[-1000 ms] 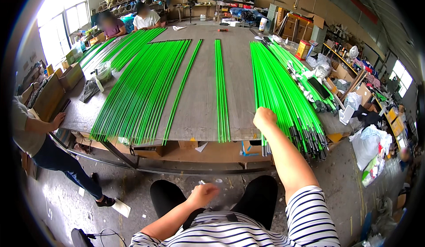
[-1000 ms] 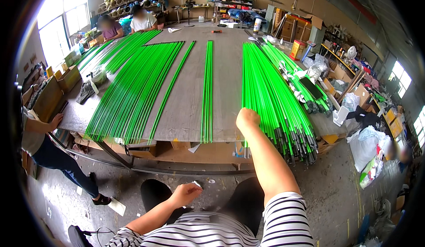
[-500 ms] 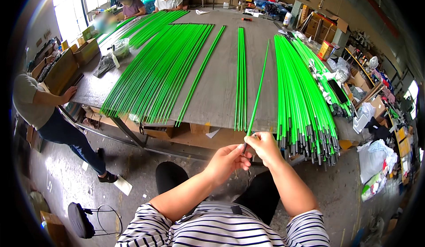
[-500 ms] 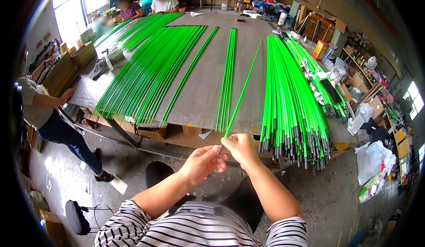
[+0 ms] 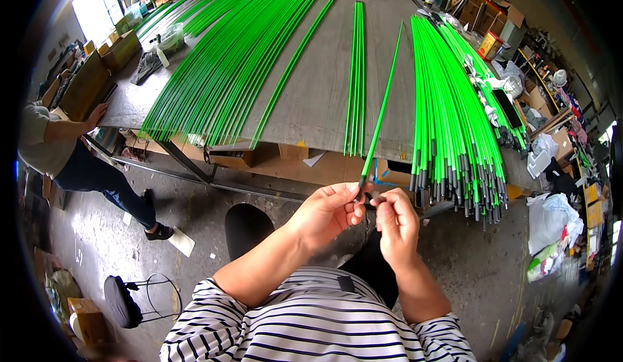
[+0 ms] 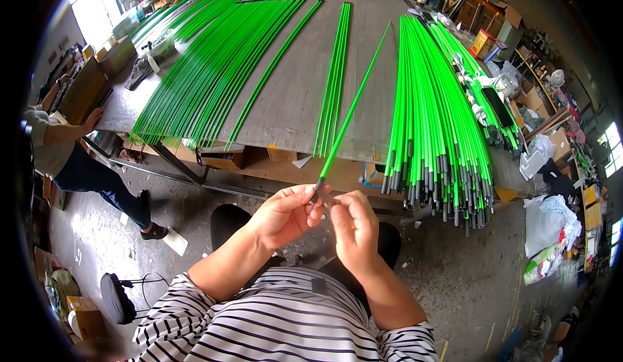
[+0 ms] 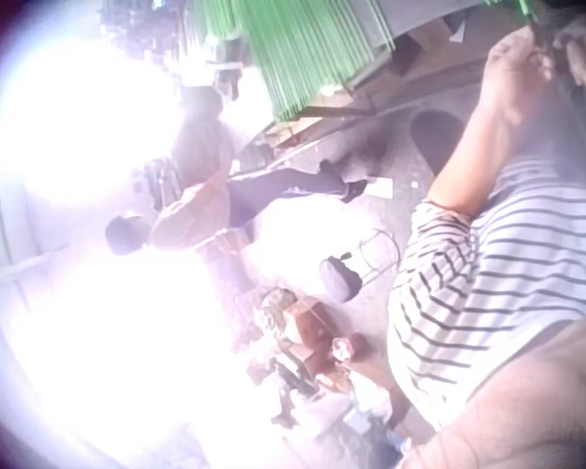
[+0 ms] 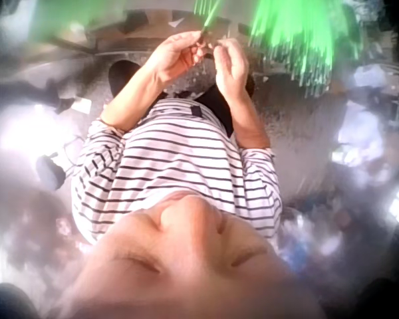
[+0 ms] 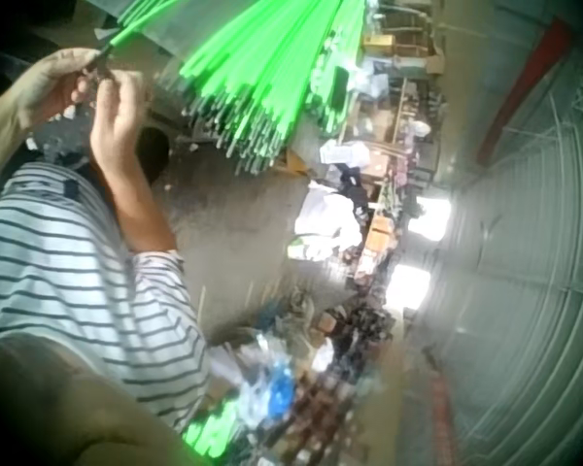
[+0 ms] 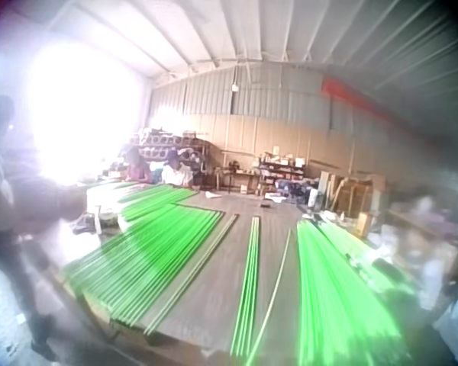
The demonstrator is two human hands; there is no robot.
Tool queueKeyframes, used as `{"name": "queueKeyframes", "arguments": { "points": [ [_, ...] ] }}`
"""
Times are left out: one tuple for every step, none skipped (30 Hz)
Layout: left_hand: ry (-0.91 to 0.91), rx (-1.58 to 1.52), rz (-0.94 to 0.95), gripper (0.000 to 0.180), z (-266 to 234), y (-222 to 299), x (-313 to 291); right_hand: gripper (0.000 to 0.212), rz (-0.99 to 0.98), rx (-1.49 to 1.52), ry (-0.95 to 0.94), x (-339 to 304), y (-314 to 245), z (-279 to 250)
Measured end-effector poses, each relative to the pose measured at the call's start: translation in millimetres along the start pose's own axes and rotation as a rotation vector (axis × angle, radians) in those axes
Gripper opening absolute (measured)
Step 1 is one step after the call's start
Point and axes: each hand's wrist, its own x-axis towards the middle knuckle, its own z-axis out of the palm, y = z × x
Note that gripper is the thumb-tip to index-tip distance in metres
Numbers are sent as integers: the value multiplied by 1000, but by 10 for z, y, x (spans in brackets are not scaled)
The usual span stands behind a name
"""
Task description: The person picks up green rods from a large collection on a table, attaches a black connector piece to the end of a rod, and places the assembled rod into a separate group on the same table.
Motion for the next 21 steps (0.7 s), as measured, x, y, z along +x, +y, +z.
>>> {"name": "queueKeyframes", "arguments": {
  "points": [
    [-17,-13,4,24,3,-5,-5,12,-46,-35,21,-13,-20,21],
    [-34,-27,7,24,6,-16,-13,7,-67,-140,58,-25,-30,19],
    [-53,-41,12,24,8,-27,-14,8,-122,-154,72,4,-73,36],
    [-48,-48,21,24,16,-37,-17,9,-177,-168,86,33,-117,59],
    [-43,-55,31,25,26,-47,-23,11,-200,-176,100,35,-126,67],
    [-40,-62,40,25,35,-52,-23,12,-208,-159,113,25,-116,74],
    [-48,-69,32,25,33,-56,-15,12,-216,-143,126,7,-90,84],
    [-56,-77,25,24,25,-60,-6,13,-224,-125,138,1,-70,86],
    [-60,-84,17,24,14,-63,-3,15,-259,-139,122,7,-55,82],
    [-57,-84,17,24,15,-61,-7,15,-267,-155,127,12,-53,83],
    [-54,-84,17,23,22,-58,-14,15,-275,-170,132,18,-53,86],
    [-51,-82,15,23,28,-53,-18,15,-283,-186,138,21,-54,89],
    [-48,-83,13,23,30,-51,-21,15,-278,-185,141,23,-55,93],
    [-45,-83,11,23,32,-49,-23,15,-273,-185,144,24,-57,98],
    [-42,-83,9,23,31,-48,-27,14,-268,-183,147,24,-57,103],
    [-41,-81,13,23,26,-48,-29,14,-260,-178,132,23,-50,103],
    [-40,-79,16,22,18,-49,-30,13,-252,-173,118,24,-37,97],
    [-39,-78,19,22,13,-50,-33,13,-244,-169,103,24,-33,86],
    [-45,-68,20,24,4,-53,-35,12,-199,-118,75,29,-38,74],
    [-50,-58,21,26,-7,-56,-36,12,-154,-68,46,37,-46,60],
    [-57,-49,22,28,-12,-57,-35,11,-109,-19,18,45,-49,42]
  ]
}}
